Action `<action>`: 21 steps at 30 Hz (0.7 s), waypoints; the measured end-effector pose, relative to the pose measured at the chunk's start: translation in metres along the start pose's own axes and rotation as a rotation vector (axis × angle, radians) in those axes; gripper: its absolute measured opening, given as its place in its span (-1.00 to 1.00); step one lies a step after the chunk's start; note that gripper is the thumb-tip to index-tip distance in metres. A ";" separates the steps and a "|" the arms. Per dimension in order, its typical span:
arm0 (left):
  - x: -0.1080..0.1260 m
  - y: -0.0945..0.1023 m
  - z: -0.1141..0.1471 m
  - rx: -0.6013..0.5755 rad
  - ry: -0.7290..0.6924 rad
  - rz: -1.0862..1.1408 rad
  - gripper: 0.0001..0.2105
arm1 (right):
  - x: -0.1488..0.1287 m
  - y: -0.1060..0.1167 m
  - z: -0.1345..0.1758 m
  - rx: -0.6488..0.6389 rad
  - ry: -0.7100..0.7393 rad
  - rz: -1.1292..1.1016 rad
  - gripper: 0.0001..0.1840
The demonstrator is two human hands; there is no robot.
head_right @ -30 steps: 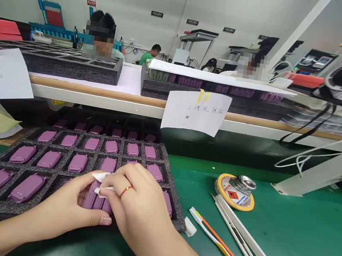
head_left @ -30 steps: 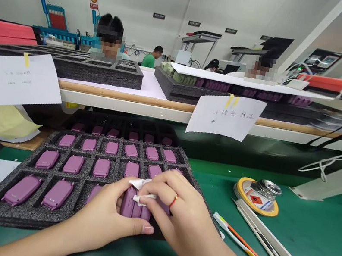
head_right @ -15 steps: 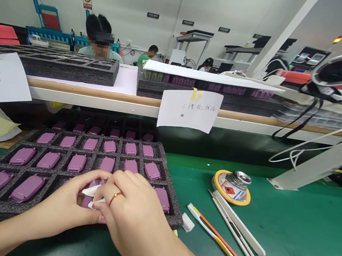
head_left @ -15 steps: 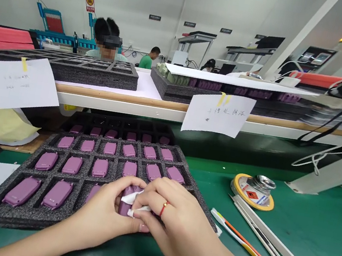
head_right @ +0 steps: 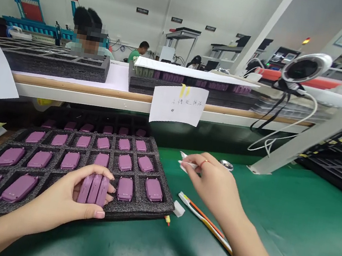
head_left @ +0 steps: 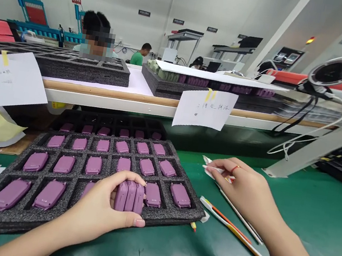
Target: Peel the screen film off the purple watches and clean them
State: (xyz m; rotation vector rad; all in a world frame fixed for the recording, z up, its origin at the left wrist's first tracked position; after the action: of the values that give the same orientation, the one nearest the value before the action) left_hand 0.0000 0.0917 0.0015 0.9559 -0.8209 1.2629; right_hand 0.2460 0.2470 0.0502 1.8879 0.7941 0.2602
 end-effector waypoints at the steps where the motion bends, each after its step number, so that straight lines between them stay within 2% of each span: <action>1: 0.000 0.000 0.000 0.004 0.001 -0.010 -0.51 | 0.018 -0.002 0.006 -0.022 -0.041 0.040 -0.77; 4: -0.001 0.002 0.000 0.031 0.001 -0.046 -0.51 | 0.054 -0.007 0.026 -0.090 -0.132 0.133 -0.76; 6: -0.003 0.004 -0.001 0.069 0.009 -0.063 -0.52 | 0.062 -0.008 0.040 -0.135 -0.170 0.163 -0.73; 14: -0.008 0.009 -0.002 0.175 -0.007 -0.030 -0.51 | 0.021 -0.023 0.068 -0.371 -0.090 0.051 -0.73; 21: -0.012 0.013 -0.004 0.210 -0.024 -0.052 -0.46 | 0.023 -0.011 0.067 -0.325 -0.116 0.095 -0.70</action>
State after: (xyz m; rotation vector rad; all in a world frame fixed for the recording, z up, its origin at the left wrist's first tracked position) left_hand -0.0146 0.0912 -0.0094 1.1550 -0.6863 1.3130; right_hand 0.2928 0.2151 0.0061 1.6195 0.5483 0.3160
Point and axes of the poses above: each hand's wrist, its own z-axis away from the middle knuckle, its own y-axis out of the back of the hand, x = y × z, the point moved 9 cm from there along -z, towards the middle knuckle, and after that the axes turned 9 degrees about y, right-handed, at the moved point
